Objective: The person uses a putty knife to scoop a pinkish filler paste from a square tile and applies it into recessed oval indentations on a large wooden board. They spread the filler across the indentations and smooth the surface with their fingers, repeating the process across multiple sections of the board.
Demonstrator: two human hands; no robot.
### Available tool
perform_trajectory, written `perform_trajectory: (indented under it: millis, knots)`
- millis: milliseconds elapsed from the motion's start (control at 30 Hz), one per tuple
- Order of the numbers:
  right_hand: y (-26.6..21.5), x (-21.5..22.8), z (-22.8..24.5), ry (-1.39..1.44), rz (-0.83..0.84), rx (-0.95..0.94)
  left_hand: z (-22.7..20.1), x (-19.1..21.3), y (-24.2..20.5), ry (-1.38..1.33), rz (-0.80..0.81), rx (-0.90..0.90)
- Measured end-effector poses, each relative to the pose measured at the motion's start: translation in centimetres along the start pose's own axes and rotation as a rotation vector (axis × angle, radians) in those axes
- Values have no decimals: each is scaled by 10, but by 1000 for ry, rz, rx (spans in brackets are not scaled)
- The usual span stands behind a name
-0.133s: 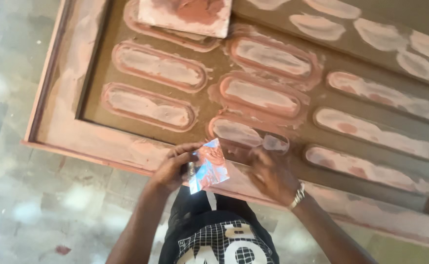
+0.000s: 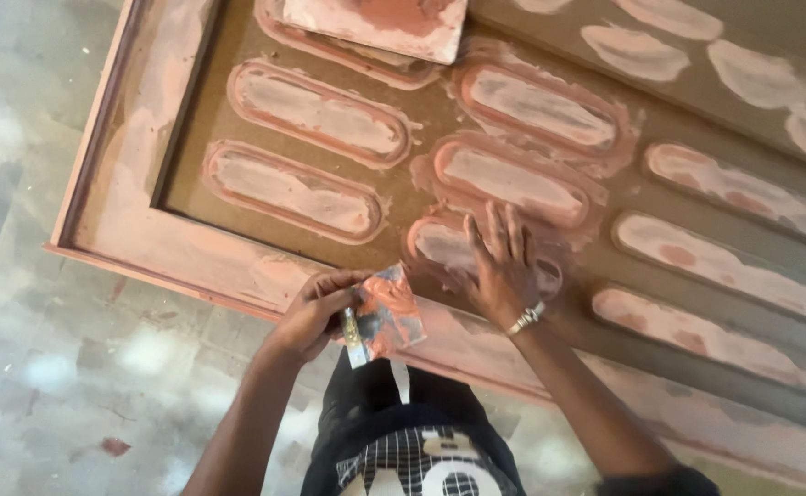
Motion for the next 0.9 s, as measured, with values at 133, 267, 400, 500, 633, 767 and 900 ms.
perform_trajectory:
  millis: [133,267,400,500,633,767,900]
  knots:
    - [41,-38,2,-43,-57,-36,0,17,-1,-33,-27,36]
    - [58,-52,20,-146,9,-79,3,37,15,-55,-96,95]
    - [59,-38,41,56,39,-47,14,47,40,-112,-131,222]
    - [46,-7,57,330,0,76,13,41,62,-83,0,229]
    - [27,29,86,139,85,268,5,29,70,-115,239,185]
    - [33,23,67,-39,195,295,-6,58,63,-118,40,294]
    - [33,-44,8,106,449,-425,-33,56,46,155,160,57]
Point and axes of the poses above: each hand's wrist, its own y-axis towards the middle knuckle, its own x-axis out of the back of the hand, z = x × y, the point moved 7 cm from there along y, towards the middle knuckle, and after that the axes turned 6 degrees about x, right-handed, at the moved point
